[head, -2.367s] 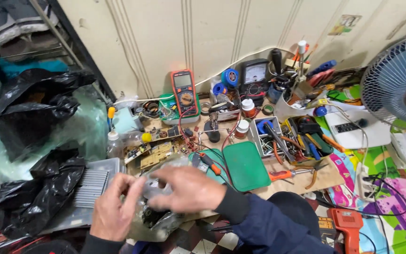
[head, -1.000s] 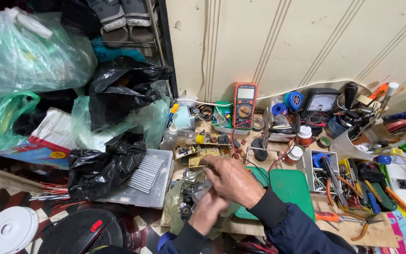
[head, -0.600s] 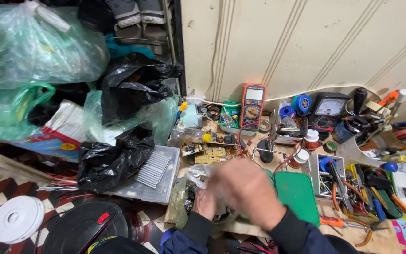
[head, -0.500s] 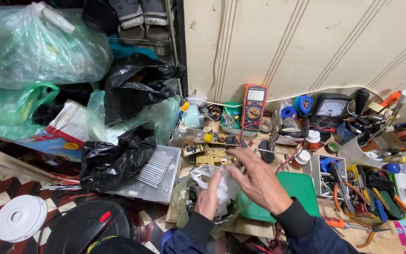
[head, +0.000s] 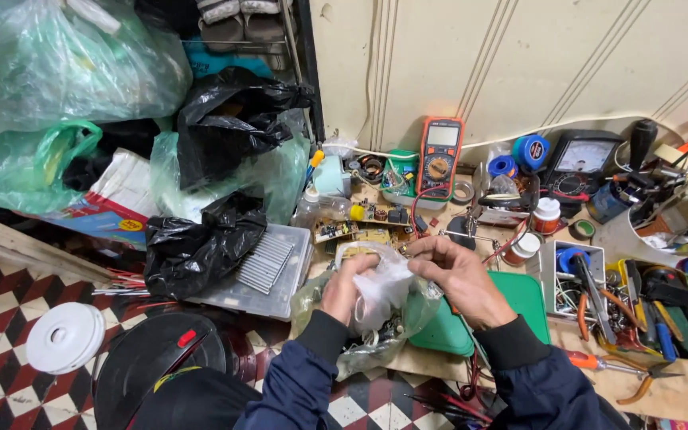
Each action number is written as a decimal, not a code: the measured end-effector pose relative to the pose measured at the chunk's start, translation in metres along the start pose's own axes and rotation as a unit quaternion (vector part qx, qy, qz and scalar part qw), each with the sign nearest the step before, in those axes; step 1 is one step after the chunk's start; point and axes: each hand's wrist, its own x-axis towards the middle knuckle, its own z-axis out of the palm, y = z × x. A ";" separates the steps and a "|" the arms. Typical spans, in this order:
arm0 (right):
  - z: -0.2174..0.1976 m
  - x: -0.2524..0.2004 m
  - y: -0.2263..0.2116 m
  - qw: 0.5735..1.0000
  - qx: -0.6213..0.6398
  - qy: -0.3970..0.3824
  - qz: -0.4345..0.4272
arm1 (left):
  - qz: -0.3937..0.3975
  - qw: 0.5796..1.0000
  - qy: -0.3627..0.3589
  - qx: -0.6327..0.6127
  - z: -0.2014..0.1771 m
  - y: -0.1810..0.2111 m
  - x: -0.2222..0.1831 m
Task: Sorting and bagging various small electronic components on a cluttered workbench.
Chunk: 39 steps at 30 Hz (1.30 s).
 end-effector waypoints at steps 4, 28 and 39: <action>-0.002 0.002 0.023 0.999 0.008 0.005 0.033 | 0.005 0.961 -0.064 -0.268 -0.005 -0.021 0.008; 0.027 -0.017 -0.007 0.988 0.124 0.076 0.061 | 0.066 0.925 -0.198 -0.317 -0.001 -0.076 0.036; 0.019 0.008 0.065 0.993 0.043 0.093 0.055 | -0.008 0.813 -0.343 -0.471 -0.009 -0.101 0.046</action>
